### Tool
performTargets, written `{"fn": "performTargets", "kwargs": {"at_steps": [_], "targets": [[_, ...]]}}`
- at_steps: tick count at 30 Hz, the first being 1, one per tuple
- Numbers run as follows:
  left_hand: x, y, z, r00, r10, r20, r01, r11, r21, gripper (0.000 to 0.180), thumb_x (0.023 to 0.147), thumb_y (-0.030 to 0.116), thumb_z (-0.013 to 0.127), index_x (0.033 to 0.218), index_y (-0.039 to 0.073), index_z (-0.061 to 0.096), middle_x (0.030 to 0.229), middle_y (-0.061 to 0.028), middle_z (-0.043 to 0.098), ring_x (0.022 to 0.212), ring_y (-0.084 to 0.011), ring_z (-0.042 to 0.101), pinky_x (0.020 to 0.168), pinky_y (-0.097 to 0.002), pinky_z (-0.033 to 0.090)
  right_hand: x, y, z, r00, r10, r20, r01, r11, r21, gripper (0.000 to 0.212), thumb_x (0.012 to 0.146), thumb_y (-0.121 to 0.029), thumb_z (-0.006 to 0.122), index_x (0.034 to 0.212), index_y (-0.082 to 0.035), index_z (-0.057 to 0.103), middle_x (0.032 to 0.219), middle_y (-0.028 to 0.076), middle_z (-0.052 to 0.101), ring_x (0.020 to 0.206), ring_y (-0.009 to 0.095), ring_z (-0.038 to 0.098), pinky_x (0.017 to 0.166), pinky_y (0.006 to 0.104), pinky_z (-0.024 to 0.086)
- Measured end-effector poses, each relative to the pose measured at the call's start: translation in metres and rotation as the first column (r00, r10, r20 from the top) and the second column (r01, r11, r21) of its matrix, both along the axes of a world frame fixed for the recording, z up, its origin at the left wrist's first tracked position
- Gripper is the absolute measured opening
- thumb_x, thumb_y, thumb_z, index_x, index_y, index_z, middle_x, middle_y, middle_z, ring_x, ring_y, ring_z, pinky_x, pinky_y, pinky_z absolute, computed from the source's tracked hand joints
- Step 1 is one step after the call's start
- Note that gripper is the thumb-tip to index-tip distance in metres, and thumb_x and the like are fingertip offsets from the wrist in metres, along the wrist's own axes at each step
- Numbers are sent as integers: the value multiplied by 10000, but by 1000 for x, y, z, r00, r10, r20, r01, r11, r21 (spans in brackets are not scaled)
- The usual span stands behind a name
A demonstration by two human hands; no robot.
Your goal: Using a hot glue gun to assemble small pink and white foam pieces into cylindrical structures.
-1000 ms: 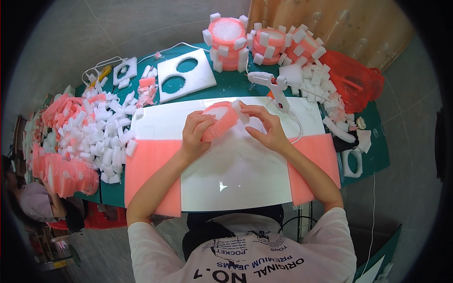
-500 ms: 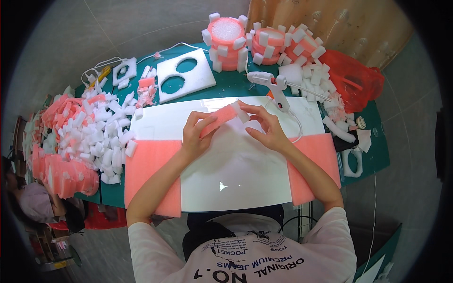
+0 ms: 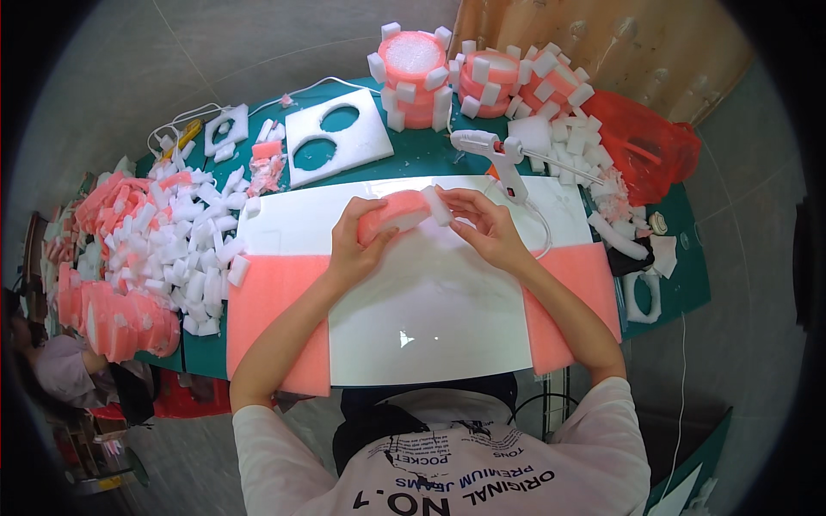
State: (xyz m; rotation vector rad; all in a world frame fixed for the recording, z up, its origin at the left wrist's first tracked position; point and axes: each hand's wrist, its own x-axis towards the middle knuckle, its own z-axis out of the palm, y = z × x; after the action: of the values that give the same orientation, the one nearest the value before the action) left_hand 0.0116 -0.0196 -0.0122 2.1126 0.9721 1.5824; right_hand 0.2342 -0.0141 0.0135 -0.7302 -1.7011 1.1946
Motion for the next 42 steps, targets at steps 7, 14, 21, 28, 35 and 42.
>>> {"fn": "performTargets", "kwargs": {"at_steps": [7, 14, 21, 28, 35, 42], "targets": [[0, -2, 6, 998, 63, -17, -66, 976, -209, 497, 695, 75, 684, 1133, 55, 450, 1052, -141, 563, 924, -267, 579, 805, -319, 456, 2, 3, -1, 989, -74, 130, 59, 991, 117, 402, 779, -11, 548, 1170, -26, 461, 1172, 114, 517, 1056, 224, 525, 894, 319, 418], [3, -4, 17, 995, 77, -58, -91, 945, -313, 602, 677, 112, 708, 1193, 92, 400, 1069, -153, 561, 932, -271, 588, 806, -330, 469, 0, 1, 2, 971, -139, 194, 95, 971, 218, 415, 756, -21, 551, 1164, -38, 476, 1182, 102, 516, 1075, 237, 514, 920, 322, 388], [4, -3, 12, 994, 88, -72, -109, 920, -376, 669, 639, 161, 736, 1192, 64, 372, 1053, -167, 561, 936, -261, 586, 808, -326, 472, -2, -2, 5, 959, -200, 202, 118, 928, 354, 465, 721, -36, 598, 1166, -56, 464, 1180, 109, 516, 1068, 244, 516, 906, 315, 392], [7, -7, 16, 998, -14, 55, 39, 882, -470, 727, 598, 198, 760, 1186, 47, 359, 1052, -159, 555, 976, -248, 558, 823, -331, 464, -7, -6, 4, 944, -248, 220, 139, 899, 414, 539, 680, -58, 664, 1174, -74, 447, 1105, 110, 498, 1002, 263, 509, 840, 322, 414], [7, -4, 13, 996, -43, 79, 78, 849, -522, 739, 597, 203, 760, 1190, 43, 349, 1066, -154, 543, 988, -239, 545, 837, -326, 452, -9, -8, -1, 924, -293, 245, 160, 880, 447, 589, 664, -74, 697, 1186, -75, 424, 1087, 117, 485, 979, 270, 505, 818, 326, 417], [5, -5, 15, 996, -81, 36, 88, 863, -498, 716, 614, 202, 748, 1183, 41, 345, 1060, -168, 542, 986, -251, 546, 832, -328, 451, -10, -9, -1, 909, -328, 255, 190, 874, 446, 591, 646, -73, 716, 1173, -75, 447, 1070, 114, 499, 958, 260, 513, 795, 314, 423]]}}
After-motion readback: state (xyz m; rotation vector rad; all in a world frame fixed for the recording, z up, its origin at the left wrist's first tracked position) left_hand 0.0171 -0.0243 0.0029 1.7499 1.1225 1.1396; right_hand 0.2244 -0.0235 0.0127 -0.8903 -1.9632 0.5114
